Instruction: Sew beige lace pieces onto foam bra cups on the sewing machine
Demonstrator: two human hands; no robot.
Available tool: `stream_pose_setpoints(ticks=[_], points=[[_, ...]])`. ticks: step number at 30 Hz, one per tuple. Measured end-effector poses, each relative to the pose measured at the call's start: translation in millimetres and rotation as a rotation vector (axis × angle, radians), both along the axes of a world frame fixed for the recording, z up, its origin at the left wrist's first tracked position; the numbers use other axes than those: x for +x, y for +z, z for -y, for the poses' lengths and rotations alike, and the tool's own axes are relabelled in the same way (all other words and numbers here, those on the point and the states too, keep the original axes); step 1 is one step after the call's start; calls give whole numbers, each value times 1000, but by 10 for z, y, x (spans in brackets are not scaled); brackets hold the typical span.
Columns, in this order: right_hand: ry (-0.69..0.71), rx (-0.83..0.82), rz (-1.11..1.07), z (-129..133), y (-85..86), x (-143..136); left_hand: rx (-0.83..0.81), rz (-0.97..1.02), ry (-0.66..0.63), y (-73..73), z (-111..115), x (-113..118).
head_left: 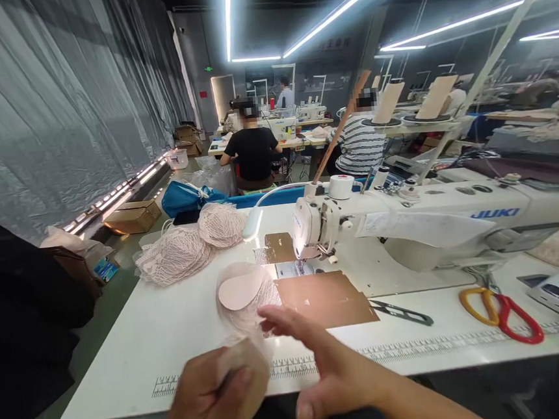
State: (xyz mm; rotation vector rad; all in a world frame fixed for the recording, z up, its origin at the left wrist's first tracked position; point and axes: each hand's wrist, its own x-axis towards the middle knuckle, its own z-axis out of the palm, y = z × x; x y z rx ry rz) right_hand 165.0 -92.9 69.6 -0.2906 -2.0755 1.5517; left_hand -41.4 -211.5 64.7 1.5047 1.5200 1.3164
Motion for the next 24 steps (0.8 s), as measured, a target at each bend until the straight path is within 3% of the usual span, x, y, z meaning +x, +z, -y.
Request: stream_pose_setpoints(ticks=[1, 3, 7, 14, 19, 24], points=[[30, -86, -2, 60, -34, -57, 1, -18, -90, 28, -117, 143], [0, -288, -13, 112, -101, -128, 24, -77, -152, 45, -292, 317], [-35, -600, -26, 24, -184, -88, 28, -68, -37, 8, -465, 373], [-75, -751, -117, -75, -218, 66, -132, 222, -66, 18, -639, 495], [81, -964, -227, -39, -252, 58, -150, 239, -42, 19, -691, 586], [153, -970, -190, -54, -288, 116, -149, 145, -72, 52, -738, 562]])
